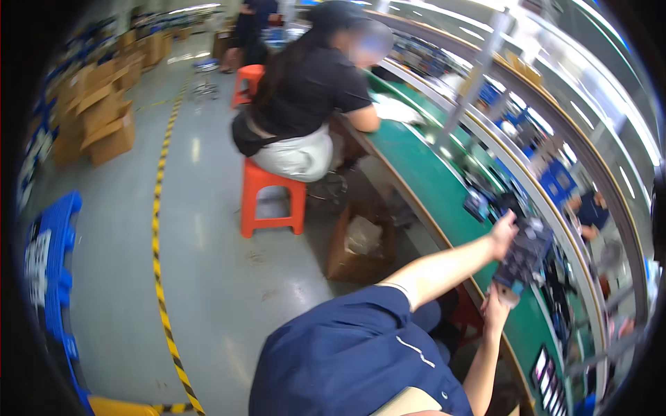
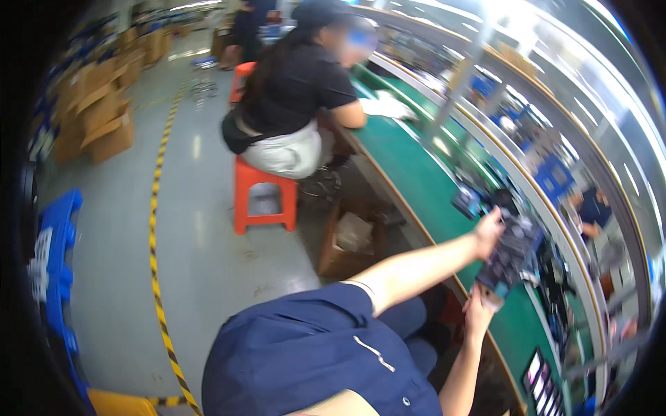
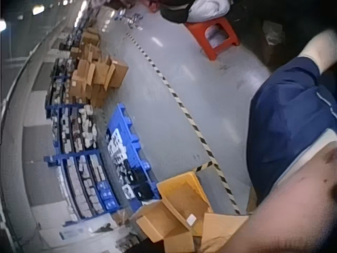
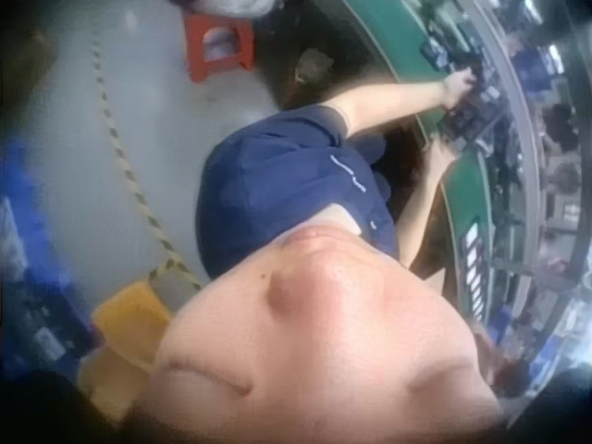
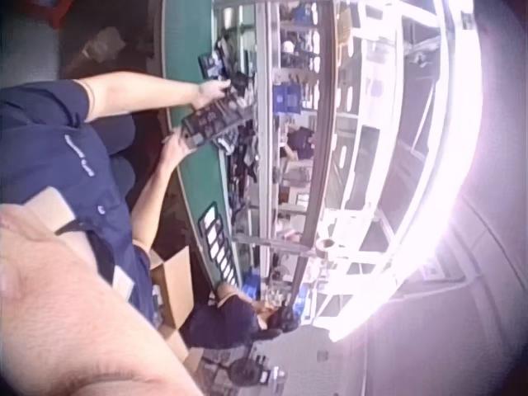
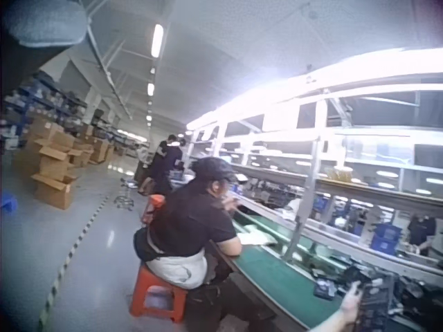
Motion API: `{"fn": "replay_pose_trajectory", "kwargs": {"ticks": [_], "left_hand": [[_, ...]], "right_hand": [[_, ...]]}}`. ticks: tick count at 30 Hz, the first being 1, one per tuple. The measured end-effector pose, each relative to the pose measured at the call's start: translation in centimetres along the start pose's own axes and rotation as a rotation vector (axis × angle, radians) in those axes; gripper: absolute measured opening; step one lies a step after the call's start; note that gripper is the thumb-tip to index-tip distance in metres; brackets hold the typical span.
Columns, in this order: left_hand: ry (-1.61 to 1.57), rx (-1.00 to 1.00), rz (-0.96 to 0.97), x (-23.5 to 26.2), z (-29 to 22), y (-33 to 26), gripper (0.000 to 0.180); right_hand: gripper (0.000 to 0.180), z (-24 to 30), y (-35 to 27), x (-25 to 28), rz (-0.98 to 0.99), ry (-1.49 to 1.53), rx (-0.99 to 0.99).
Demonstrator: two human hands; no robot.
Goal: Removing electronic products from boxes, inspecting them, and placing them into a designated pile on an assembly line.
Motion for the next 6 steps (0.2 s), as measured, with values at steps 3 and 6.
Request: {"fn": "replay_pose_trajectory", "kwargs": {"ticks": [3, 6], "left_hand": [[-0.056, 0.087, 0.18, -2.6, 1.1, -0.7, 0.086], [-0.023, 0.101, 0.008, 6.7, -3.1, -0.7, 0.077]], "right_hand": [[0.014, 1.6, 0.0, 3.3, -0.224, -0.04, 0.305], [0.024, 5.6, -1.6, 5.1, -0.233, -0.141, 0.177]]}}
Point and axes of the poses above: each hand's wrist, its own y-axis towards the middle knuckle, its own x-axis out of the back of the hand, z = x × y, the point moved 6 cm from there along y, towards the middle knuckle, and after that the axes turned 6 degrees about -y, right-handed, at the moved point
